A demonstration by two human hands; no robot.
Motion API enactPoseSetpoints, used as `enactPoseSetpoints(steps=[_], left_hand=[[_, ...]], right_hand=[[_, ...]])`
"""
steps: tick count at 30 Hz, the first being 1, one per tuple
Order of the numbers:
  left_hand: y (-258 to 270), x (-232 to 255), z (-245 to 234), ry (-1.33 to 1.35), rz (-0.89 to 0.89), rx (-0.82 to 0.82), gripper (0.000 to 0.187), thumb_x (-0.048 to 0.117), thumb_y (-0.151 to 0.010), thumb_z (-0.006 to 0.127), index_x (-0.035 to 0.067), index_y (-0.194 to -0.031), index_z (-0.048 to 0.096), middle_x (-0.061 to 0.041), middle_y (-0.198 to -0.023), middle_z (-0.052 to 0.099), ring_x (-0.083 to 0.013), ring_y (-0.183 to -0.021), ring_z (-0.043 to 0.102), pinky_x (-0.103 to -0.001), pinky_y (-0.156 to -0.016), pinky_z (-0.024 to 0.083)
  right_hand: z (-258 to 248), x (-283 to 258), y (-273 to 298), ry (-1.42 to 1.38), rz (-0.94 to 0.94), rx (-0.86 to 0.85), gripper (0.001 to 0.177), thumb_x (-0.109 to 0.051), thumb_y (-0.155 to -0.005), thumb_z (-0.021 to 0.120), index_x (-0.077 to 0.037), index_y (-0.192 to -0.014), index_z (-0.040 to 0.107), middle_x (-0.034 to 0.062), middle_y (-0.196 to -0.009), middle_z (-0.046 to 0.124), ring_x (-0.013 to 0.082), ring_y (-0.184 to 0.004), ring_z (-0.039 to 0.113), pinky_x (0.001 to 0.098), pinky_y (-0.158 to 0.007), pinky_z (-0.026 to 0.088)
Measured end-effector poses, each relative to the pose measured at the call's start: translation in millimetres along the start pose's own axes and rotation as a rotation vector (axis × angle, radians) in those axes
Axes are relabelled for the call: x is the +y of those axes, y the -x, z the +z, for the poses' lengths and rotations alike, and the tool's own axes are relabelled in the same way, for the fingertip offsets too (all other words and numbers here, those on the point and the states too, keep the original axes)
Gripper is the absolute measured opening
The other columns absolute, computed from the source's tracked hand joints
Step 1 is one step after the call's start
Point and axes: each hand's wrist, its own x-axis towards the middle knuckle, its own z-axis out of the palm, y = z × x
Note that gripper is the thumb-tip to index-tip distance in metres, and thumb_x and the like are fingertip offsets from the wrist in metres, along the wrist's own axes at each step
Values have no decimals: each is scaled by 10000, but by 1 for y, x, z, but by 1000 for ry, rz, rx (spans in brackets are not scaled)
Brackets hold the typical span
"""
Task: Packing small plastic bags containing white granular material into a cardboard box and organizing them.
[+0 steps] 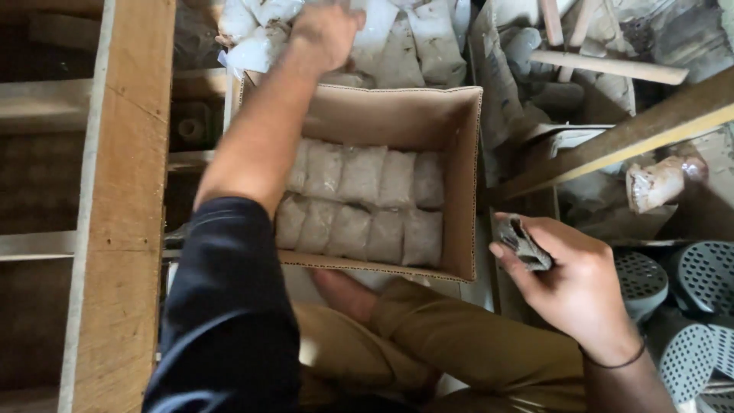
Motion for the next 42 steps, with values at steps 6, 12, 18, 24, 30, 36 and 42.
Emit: enactPoseSetpoints(steps=[6, 12, 18, 24, 30, 36, 42], left_hand=[[6, 8, -12, 40, 41, -162, 540, 110, -950, 449, 140, -1488, 479, -219, -1193, 704, -404, -1054, 682, -522, -735, 557], [4, 11, -33, 191, 50, -228, 411, -44, -903, 425, 48, -1229, 659, -262, -1117, 708, -468, -1042, 671, -585, -793, 576], [-1, -5, -5, 490, -190, -6, 310, 347, -796, 808, 329, -1106, 792, -67, -1053, 758, -350, -948, 706, -445, -880, 534], [19, -5, -60, 639, -99, 398, 219, 167, -883, 619, 255, -889, 820, -101, -927, 665, -452, -744, 649, -566, -678, 513], [43, 1, -116, 834, 3, 898, 164, 54, -936, 606, 77, -951, 768, -110, -873, 592, -316, -706, 632, -434, -638, 528], [108, 48, -198, 1113, -180, 1081, 176, 176, -989, 583, 68, -953, 716, -70, -869, 655, -226, -798, 636, -344, -737, 491], [125, 127, -198, 2001, -422, 667, 269, 314, -946, 629, 148, -738, 664, 40, -601, 579, -66, -530, 537, -282, -377, 507]], right_hand=[[2, -2, -7, -88, 17, 5, 166, -112, -921, 727, -13, -1054, 727, 84, -1148, 766, 176, -1025, 744, 283, -953, 536], [20, -8, -14, -224, -13, 25, 238, -175, -990, 623, 23, -1098, 700, 137, -1157, 746, 244, -1062, 734, 339, -977, 544], [46, -13, -28, -778, 82, 39, 607, -414, -1079, 398, 56, -1447, 508, 174, -1502, 554, 254, -1342, 575, 394, -1214, 400], [74, 9, -40, -592, 84, 340, 272, -230, -1089, 541, -25, -1187, 690, 83, -1263, 666, 193, -1218, 614, 314, -1109, 436], [56, 17, -32, -866, 438, 397, 318, -238, -945, 707, -26, -1182, 703, 107, -1003, 779, 139, -964, 705, 269, -982, 543], [68, 48, -36, -1023, 404, 385, 230, -149, -988, 613, -31, -1160, 710, 20, -687, 589, 83, -557, 450, 207, -529, 332], [64, 59, -40, -987, 367, 480, 783, -255, -877, 801, -185, -1566, 434, 134, -1200, 754, 26, -600, 546, 164, -483, 440]])
